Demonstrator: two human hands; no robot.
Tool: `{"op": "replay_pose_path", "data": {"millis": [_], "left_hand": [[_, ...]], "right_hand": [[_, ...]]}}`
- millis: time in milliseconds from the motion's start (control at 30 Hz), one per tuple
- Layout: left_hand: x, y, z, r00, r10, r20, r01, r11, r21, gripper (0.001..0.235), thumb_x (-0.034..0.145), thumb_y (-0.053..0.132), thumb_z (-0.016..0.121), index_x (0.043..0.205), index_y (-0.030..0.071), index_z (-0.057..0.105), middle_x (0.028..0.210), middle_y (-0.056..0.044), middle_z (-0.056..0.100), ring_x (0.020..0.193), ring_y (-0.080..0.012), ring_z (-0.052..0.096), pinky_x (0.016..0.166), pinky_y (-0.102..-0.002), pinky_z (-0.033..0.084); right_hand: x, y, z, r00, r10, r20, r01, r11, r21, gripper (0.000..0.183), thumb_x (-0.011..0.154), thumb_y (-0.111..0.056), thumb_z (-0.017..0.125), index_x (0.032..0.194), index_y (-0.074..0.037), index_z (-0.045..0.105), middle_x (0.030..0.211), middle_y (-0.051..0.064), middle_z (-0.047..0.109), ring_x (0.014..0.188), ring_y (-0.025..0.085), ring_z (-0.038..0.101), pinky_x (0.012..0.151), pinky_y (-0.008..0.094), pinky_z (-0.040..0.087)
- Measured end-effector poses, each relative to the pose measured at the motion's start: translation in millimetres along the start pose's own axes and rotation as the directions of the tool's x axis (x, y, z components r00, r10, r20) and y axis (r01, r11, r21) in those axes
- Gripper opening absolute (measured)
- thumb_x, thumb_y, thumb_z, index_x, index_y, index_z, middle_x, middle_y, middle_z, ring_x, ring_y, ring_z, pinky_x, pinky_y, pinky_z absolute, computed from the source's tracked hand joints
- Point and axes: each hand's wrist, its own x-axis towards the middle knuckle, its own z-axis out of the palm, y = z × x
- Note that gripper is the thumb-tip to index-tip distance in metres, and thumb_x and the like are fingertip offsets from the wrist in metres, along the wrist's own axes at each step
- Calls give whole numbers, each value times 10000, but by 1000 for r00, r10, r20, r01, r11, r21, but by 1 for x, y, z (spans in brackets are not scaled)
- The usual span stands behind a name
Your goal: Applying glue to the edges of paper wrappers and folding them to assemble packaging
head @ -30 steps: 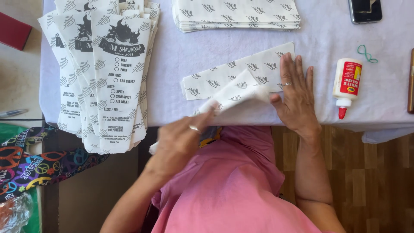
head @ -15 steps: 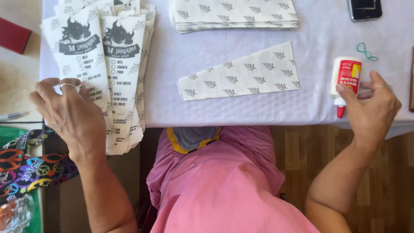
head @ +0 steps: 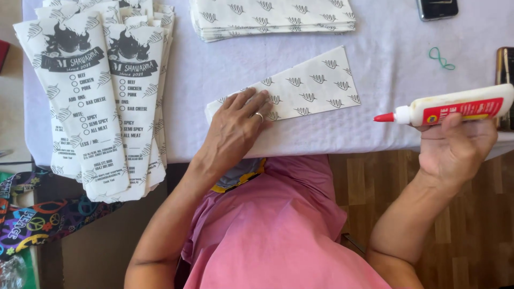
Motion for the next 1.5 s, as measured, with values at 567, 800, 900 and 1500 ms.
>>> {"op": "replay_pose_path", "data": {"millis": [567, 800, 900, 1500], "left_hand": [[23, -19, -34, 949, -276, 153, 304, 928, -213, 130, 1015, 129, 661, 933, 51, 724, 663, -103, 712, 693, -323, 752, 633, -422, 593], [15, -27, -15, 944, -277, 178, 306, 939, -159, 188, 1083, 218, 564, 970, 84, 630, 555, -116, 579, 505, -426, 530, 507, -490, 385], [17, -28, -18, 945, -275, 175, 307, 932, -194, 188, 1076, 214, 576, 971, 75, 649, 592, -122, 625, 532, -428, 566, 517, -493, 399], [28, -43, -23, 891, -369, 266, 448, 811, -375, 199, 1003, 229, 602, 936, 92, 729, 639, -69, 673, 572, -297, 587, 592, -422, 402]], "right_hand": [[-29, 93, 84, 957, -262, 124, 270, 962, -50, 586, 663, 60, 951, 1114, -26, 586, 958, 129, 695, 1047, 215, 717, 1019, 432, 594], [-3, 53, 38, 954, -298, 9, 294, 932, -213, 438, 823, -51, 955, 1032, -69, 571, 979, 78, 648, 895, 174, 618, 825, 379, 607], [10, 43, 7, 930, -365, -37, 354, 919, -174, 505, 878, 96, 883, 1281, 4, 592, 1117, 156, 655, 1016, 258, 640, 945, 516, 644], [-25, 69, 102, 986, -144, 79, 149, 987, -61, 444, 757, -90, 937, 1059, -51, 615, 967, 92, 684, 866, 195, 671, 796, 360, 636]]}}
